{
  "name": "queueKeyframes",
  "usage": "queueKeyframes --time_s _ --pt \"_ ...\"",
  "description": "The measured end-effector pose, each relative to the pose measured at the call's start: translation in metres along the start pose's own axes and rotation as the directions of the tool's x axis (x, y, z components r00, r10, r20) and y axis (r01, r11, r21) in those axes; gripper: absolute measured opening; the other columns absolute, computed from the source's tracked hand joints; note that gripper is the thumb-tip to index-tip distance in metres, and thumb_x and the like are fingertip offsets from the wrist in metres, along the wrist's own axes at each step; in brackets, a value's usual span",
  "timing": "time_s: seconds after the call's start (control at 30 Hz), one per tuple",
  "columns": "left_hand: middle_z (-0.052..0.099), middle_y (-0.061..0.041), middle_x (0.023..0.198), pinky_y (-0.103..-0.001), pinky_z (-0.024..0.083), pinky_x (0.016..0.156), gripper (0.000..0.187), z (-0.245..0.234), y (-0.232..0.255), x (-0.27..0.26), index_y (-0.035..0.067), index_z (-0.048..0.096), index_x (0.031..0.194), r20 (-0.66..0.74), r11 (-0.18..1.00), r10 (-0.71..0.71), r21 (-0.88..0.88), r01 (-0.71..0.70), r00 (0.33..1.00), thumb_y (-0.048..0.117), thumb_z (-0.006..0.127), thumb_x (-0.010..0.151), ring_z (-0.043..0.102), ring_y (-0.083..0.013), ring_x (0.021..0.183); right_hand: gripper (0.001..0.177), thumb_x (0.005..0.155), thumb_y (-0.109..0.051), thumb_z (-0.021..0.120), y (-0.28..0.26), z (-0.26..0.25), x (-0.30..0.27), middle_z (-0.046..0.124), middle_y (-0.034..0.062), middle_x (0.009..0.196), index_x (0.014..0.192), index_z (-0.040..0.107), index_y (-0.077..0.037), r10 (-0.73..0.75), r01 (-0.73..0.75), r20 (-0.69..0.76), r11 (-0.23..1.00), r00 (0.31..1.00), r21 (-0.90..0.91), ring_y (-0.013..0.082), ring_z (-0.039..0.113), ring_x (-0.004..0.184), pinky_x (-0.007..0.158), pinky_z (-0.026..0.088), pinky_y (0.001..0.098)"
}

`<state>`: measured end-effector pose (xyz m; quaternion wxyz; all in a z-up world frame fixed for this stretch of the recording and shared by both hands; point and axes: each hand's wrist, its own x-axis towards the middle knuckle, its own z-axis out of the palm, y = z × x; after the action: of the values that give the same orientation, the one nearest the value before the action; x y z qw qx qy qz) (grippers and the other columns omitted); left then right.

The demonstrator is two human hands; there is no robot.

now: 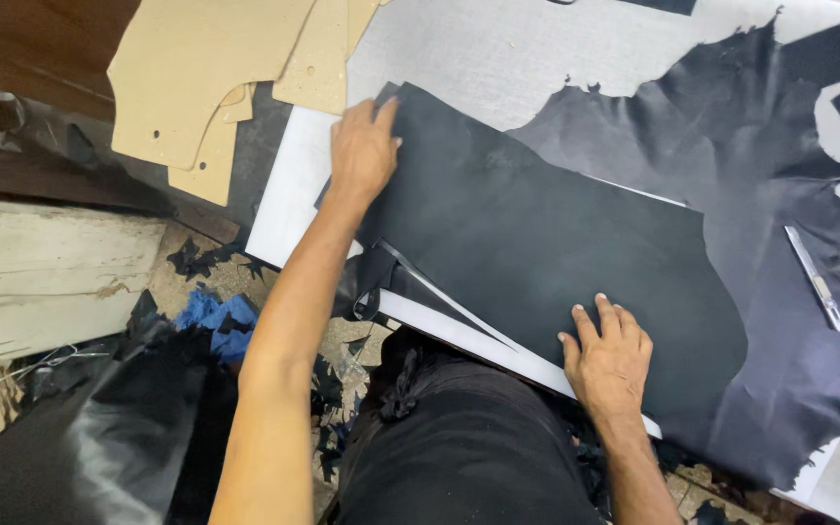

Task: The person uses a utility knife to cut black leather pieces on a white worktable. They place cardboard templates on the leather, trace around them, and cut out the shapes. Cut pieces are set aside on the table.

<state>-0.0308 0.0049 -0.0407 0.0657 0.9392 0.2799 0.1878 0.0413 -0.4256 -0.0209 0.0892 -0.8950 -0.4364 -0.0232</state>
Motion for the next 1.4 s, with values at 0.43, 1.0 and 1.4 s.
queueKeyframes --time_s 0.43,1.0,1.4 --pt "0.064 -0.023 0.113 -0.049 0.050 0.087 0.058 0.014 -0.040 -0.015 0.000 0.065 0.126 0.162 0.932 -0.281 -0.190 0.310 0.946 0.017 0.089 0.076 0.060 -0.0387 0.100 0.065 0.075 -0.031 0.087 0.130 -0.023 -0.007 0.065 0.0200 0.121 0.129 0.064 -0.003 0.754 -0.766 0.140 0.621 0.642 0.166 0.0390 0.063 0.108 0.091 0.049 0.0495" --pt "0.067 -0.009 0.081 -0.038 0.050 0.067 0.026 0.014 0.075 0.022 0.003 0.059 0.115 0.448 0.514 0.135 -0.794 0.325 0.884 0.011 0.072 0.094 0.063 -0.0208 0.074 0.050 0.089 -0.015 0.082 0.131 -0.083 -0.021 0.067 0.0084 0.105 0.131 0.059 -0.001 0.603 -0.697 0.353 0.585 0.715 0.414 0.0161 0.059 0.083 0.072 0.050 0.0312" --pt "0.073 -0.023 0.104 -0.049 0.055 0.084 0.044 0.055 0.101 -0.021 0.001 0.065 0.120 0.266 0.687 0.157 -0.722 0.088 0.951 0.020 0.077 0.082 0.070 -0.0416 0.096 0.066 0.092 -0.011 0.066 0.073 -0.046 0.068 0.068 0.0170 0.131 0.153 0.045 0.001 0.464 -0.303 0.125 0.333 0.877 0.893 0.0216 0.071 0.108 0.089 0.057 0.0310"
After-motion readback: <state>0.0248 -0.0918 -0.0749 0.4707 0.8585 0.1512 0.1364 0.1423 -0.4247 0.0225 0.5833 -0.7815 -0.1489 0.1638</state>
